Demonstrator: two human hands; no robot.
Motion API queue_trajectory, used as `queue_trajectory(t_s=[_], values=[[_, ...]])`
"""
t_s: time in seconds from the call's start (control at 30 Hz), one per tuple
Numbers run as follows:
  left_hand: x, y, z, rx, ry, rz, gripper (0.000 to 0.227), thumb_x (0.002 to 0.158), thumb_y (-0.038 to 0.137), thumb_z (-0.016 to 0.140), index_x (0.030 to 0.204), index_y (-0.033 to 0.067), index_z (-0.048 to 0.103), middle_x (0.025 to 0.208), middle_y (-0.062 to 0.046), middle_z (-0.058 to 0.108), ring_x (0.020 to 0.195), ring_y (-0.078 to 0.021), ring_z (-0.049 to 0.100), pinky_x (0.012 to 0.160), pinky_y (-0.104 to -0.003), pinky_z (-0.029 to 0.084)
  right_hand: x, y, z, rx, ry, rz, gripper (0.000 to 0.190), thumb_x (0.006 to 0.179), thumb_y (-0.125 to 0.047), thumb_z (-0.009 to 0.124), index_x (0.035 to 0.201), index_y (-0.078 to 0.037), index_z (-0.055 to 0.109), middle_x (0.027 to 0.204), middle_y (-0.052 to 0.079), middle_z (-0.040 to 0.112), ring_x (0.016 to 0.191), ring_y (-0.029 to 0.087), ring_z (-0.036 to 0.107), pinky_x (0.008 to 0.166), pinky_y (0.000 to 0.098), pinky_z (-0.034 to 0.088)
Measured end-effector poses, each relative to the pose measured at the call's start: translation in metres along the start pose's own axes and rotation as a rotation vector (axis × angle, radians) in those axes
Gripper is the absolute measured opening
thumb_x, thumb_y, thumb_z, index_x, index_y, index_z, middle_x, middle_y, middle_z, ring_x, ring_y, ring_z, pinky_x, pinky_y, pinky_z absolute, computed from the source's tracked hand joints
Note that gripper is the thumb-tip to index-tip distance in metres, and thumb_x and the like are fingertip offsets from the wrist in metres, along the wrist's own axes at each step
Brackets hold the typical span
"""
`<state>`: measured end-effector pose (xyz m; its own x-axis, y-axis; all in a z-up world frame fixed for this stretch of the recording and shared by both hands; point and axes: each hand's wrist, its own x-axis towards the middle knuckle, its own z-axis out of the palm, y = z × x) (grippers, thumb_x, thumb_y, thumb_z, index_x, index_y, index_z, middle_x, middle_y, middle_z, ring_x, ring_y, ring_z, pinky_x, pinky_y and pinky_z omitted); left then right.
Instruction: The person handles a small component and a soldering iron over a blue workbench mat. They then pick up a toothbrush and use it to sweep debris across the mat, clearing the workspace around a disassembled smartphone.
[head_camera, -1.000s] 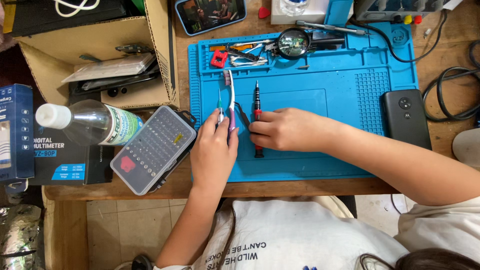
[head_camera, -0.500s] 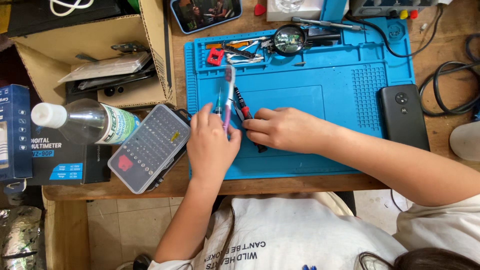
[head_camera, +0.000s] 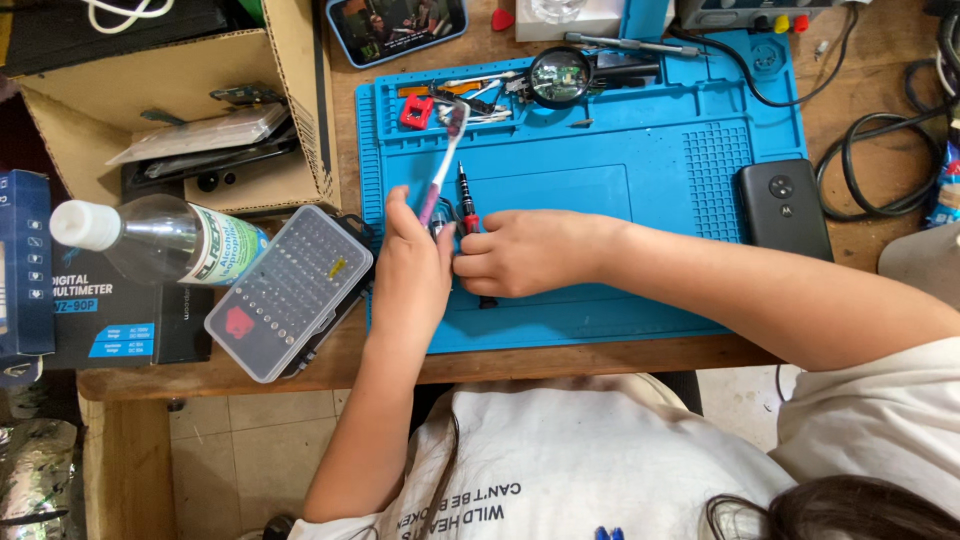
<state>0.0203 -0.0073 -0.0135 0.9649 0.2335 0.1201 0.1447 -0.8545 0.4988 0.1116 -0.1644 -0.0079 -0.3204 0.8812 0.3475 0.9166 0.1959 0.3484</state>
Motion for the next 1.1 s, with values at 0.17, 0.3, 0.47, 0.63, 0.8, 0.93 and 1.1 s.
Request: queue_trajectory(t_s=[0.17, 0.3, 0.47, 0.63, 0.8, 0.93, 1.1], values=[[0.005, -0.004, -0.009, -0.057, -0.103, -0.033, 0.053, 0.091, 0.007, 0.057, 0.131, -0.0011, 0.025, 0.089, -0.027, 0.064, 0.075, -0.0445, 0.068, 0.065, -0.053, 0.057, -0.002, 0.000, 0.009, 0.012, 0.021, -0.041, 0.009, 0.092, -0.016, 0.064, 0.088, -0.016, 0.056, 0.086, -0.002, 0.052, 0.084, 0.018, 0.053, 0.067, 0.0323, 0.048], [0.007, -0.003, -0.020, -0.214, -0.144, -0.053, 0.055, 0.088, 0.004, 0.057, 0.132, 0.0001, 0.023, 0.089, -0.027, 0.065, 0.075, -0.0474, 0.067, 0.062, -0.054, 0.054, -0.003, 0.006, 0.008, -0.016, 0.020, -0.047, 0.007, 0.090, -0.017, 0.067, 0.087, -0.017, 0.061, 0.086, -0.003, 0.054, 0.083, 0.017, 0.054, 0.070, 0.0320, 0.050], [0.009, -0.020, -0.012, -0.608, -0.084, -0.026, 0.051, 0.096, 0.013, 0.057, 0.133, 0.0018, 0.025, 0.087, -0.017, 0.062, 0.068, -0.0291, 0.065, 0.055, -0.033, 0.050, -0.005, 0.007, -0.003, -0.019, 0.073, -0.018, 0.007, 0.093, -0.020, 0.065, 0.090, -0.015, 0.060, 0.094, 0.003, 0.055, 0.087, 0.021, 0.057, 0.068, 0.0337, 0.052], [0.007, -0.017, -0.014, -0.903, -0.115, -0.065, 0.051, 0.095, 0.008, 0.056, 0.136, 0.0018, 0.025, 0.085, -0.011, 0.060, 0.067, -0.0126, 0.056, 0.053, -0.019, 0.045, -0.019, 0.007, -0.019, -0.056, 0.263, 0.100, 0.007, 0.094, -0.021, 0.060, 0.096, -0.015, 0.057, 0.094, 0.005, 0.066, 0.065, 0.018, 0.058, 0.052, 0.0264, 0.049], [0.006, -0.008, -0.017, -0.728, -0.129, -0.103, 0.055, 0.089, 0.009, 0.068, 0.133, -0.0010, 0.036, 0.084, -0.011, 0.063, 0.065, -0.0131, 0.057, 0.051, -0.022, 0.047, -0.035, 0.004, -0.028, -0.131, 0.227, 0.194, 0.009, 0.092, -0.018, 0.062, 0.098, -0.018, 0.055, 0.090, 0.002, 0.067, 0.055, 0.014, 0.056, 0.048, 0.0238, 0.049], [0.006, -0.001, -0.018, -0.401, -0.096, -0.077, 0.077, 0.076, 0.013, 0.082, 0.135, -0.0009, 0.035, 0.098, -0.018, 0.065, 0.087, -0.0422, 0.067, 0.067, -0.048, 0.058, -0.044, -0.002, -0.039, -0.118, 0.230, 0.251, 0.008, 0.092, -0.021, 0.064, 0.093, -0.017, 0.056, 0.089, 0.004, 0.063, 0.063, 0.018, 0.054, 0.050, 0.0251, 0.046], [0.012, -0.006, -0.009, -0.266, -0.115, -0.025, 0.072, 0.076, 0.006, 0.077, 0.135, -0.0010, 0.036, 0.097, -0.019, 0.066, 0.088, -0.0442, 0.067, 0.068, -0.051, 0.057, -0.054, -0.015, -0.051, -0.089, 0.162, 0.420, 0.006, 0.095, -0.015, 0.062, 0.092, -0.019, 0.059, 0.094, 0.004, 0.061, 0.068, 0.020, 0.053, 0.051, 0.0239, 0.046]])
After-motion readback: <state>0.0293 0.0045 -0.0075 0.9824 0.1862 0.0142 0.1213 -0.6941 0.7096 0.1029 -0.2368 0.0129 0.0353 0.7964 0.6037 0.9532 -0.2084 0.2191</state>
